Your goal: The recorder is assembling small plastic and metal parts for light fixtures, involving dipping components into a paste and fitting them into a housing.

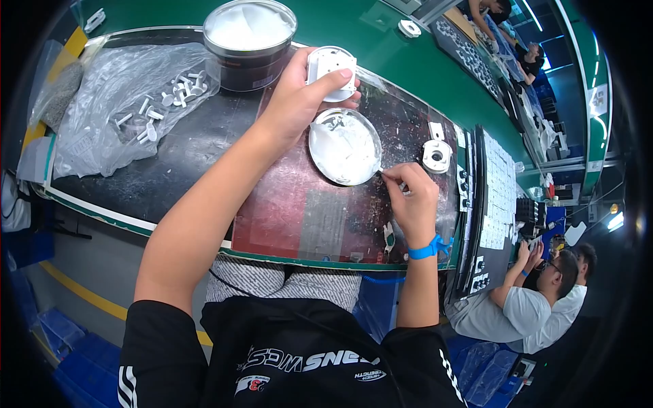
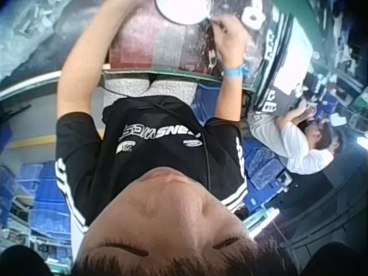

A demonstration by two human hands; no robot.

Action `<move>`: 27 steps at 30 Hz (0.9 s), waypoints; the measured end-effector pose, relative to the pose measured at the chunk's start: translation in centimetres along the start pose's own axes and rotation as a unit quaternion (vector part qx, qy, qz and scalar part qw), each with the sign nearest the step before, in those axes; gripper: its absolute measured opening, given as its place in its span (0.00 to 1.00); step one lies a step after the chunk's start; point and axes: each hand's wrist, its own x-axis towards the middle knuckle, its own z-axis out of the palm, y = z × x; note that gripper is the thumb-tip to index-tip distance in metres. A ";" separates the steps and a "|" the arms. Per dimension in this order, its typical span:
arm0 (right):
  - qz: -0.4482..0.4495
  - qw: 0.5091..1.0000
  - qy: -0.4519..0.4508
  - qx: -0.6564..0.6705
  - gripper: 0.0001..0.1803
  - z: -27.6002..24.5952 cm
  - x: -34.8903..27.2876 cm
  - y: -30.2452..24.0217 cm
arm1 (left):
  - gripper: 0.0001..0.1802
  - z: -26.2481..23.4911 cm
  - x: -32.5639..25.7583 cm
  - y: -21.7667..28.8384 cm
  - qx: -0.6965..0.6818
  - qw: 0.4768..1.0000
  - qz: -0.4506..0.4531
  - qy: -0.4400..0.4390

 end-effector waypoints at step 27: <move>0.071 0.844 0.065 0.527 0.17 -0.1 6.7 -0.1 | 0.24 0.9 -0.4 0.2 0.011 1.000 -0.026 0.005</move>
